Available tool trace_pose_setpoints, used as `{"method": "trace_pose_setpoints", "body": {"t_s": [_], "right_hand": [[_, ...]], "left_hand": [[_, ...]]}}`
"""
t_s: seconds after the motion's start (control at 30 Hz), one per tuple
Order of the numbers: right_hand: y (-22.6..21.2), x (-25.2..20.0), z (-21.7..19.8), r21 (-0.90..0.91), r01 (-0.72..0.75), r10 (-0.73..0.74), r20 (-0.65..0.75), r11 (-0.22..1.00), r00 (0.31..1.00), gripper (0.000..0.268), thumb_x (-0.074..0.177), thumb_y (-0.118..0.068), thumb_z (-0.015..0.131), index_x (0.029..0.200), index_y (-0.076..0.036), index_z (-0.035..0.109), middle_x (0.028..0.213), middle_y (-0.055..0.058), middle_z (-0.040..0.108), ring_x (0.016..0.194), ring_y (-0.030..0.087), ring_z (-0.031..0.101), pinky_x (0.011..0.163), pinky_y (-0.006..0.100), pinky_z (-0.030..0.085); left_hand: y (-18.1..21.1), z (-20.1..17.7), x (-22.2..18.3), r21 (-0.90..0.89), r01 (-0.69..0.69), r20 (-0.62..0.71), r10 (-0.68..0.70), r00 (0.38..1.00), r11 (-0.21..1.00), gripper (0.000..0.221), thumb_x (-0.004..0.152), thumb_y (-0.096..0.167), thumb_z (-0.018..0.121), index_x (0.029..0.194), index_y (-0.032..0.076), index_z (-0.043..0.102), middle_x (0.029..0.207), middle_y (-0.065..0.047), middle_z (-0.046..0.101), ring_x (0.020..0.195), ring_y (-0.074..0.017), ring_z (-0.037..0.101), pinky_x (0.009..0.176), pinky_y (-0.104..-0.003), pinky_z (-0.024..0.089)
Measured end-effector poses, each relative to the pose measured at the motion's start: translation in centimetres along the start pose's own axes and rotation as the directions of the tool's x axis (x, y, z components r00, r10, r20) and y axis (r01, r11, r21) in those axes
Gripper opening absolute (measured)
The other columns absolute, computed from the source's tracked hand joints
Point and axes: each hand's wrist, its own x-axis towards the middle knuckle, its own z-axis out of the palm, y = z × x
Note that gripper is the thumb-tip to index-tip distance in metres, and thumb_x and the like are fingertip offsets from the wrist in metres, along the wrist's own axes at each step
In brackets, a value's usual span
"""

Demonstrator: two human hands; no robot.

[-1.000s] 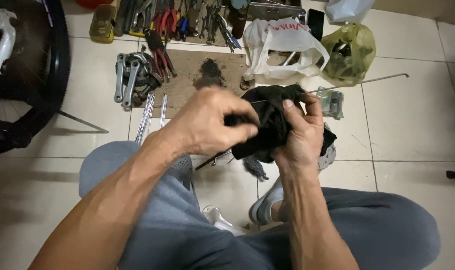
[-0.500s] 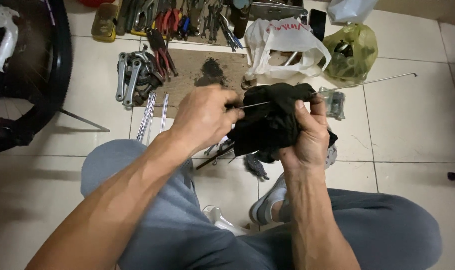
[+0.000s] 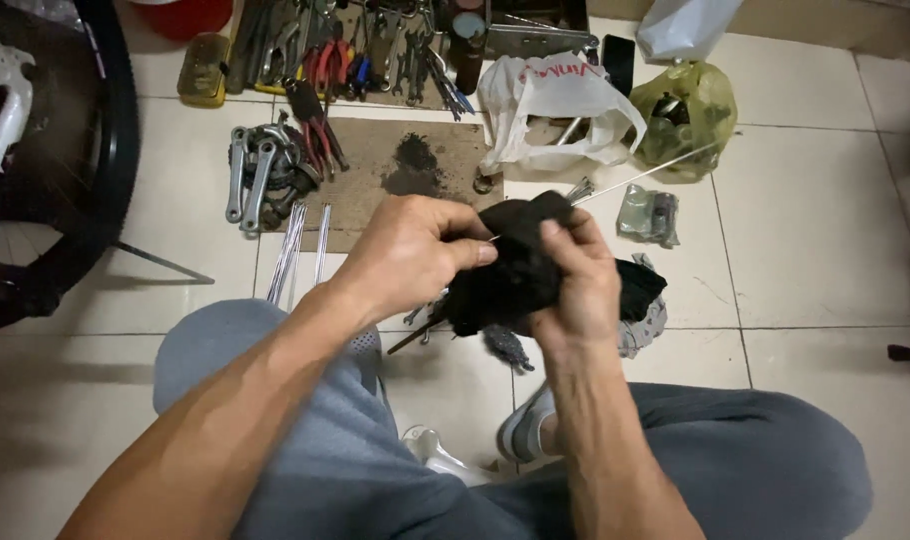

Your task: Cleaning individual bicycle spokes using a cloth and steel wool to remove dirt and rust.

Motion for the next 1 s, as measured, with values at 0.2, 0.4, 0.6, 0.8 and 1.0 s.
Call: {"method": "trace_pose_setpoints", "body": {"t_s": [0.2, 0.4, 0.6, 0.8, 1.0], "right_hand": [[-6.0, 2.8, -1.8, 0.083, 0.013, -0.006, -0.091, 0.996, 0.996, 0.021, 0.089, -0.011, 0.071, 0.109, -0.011, 0.072, 0.107, 0.015, 0.075, 0.107, 0.035, 0.074, 0.105, 0.053, 0.055], [-7.9, 4.7, -3.0, 0.242, 0.051, -0.034, -0.075, 0.969, 0.997, 0.009, 0.092, -0.007, 0.069, 0.099, -0.006, 0.076, 0.105, 0.015, 0.077, 0.107, 0.032, 0.075, 0.112, 0.049, 0.055], [-4.2, -1.4, 2.9, 0.106, 0.041, -0.031, -0.095, 0.994, 0.995, 0.008, 0.086, -0.007, 0.073, 0.093, -0.011, 0.071, 0.090, 0.009, 0.073, 0.093, 0.027, 0.075, 0.097, 0.046, 0.058], [2.1, -0.4, 0.4, -0.055, 0.039, -0.039, -0.003, 0.998, 0.999, 0.021, 0.085, 0.002, 0.074, 0.104, -0.002, 0.069, 0.079, 0.011, 0.071, 0.073, 0.024, 0.074, 0.071, 0.037, 0.063], [2.1, -1.7, 1.5, -0.349, 0.143, -0.118, 0.094, 0.926, 0.989, 0.021, 0.083, 0.001, 0.076, 0.104, -0.003, 0.073, 0.072, 0.006, 0.066, 0.066, 0.014, 0.066, 0.061, 0.028, 0.058]], "left_hand": [[0.4, -2.3, -0.7, -0.038, 0.135, 0.130, -0.129, 0.983, 0.990, 0.012, 0.083, 0.009, 0.074, 0.093, 0.007, 0.081, 0.072, -0.012, 0.076, 0.067, -0.0205, 0.070, 0.054, -0.030, 0.056], [0.2, -3.4, -1.4, -0.098, 0.240, 0.186, -0.219, 0.958, 0.966, 0.012, 0.085, 0.007, 0.074, 0.094, 0.003, 0.082, 0.069, -0.015, 0.073, 0.064, -0.0197, 0.066, 0.048, -0.027, 0.055], [0.9, -2.3, -1.3, -0.207, 0.209, 0.146, -0.181, 0.973, 0.956, 0.014, 0.086, 0.004, 0.073, 0.096, -0.001, 0.080, 0.068, -0.017, 0.073, 0.059, -0.0190, 0.067, 0.045, -0.026, 0.055], [1.7, -1.9, -0.8, -0.036, 0.195, 0.087, -0.191, 0.978, 0.980, 0.021, 0.084, 0.015, 0.080, 0.096, -0.001, 0.077, 0.071, -0.019, 0.074, 0.049, -0.0189, 0.066, 0.042, -0.029, 0.054], [0.6, -0.3, 0.3, 0.010, -0.011, -0.071, 0.012, 0.997, 1.000, 0.030, 0.089, 0.030, 0.074, 0.106, 0.005, 0.077, 0.095, -0.022, 0.074, 0.089, -0.0345, 0.069, 0.073, -0.042, 0.058]]}}
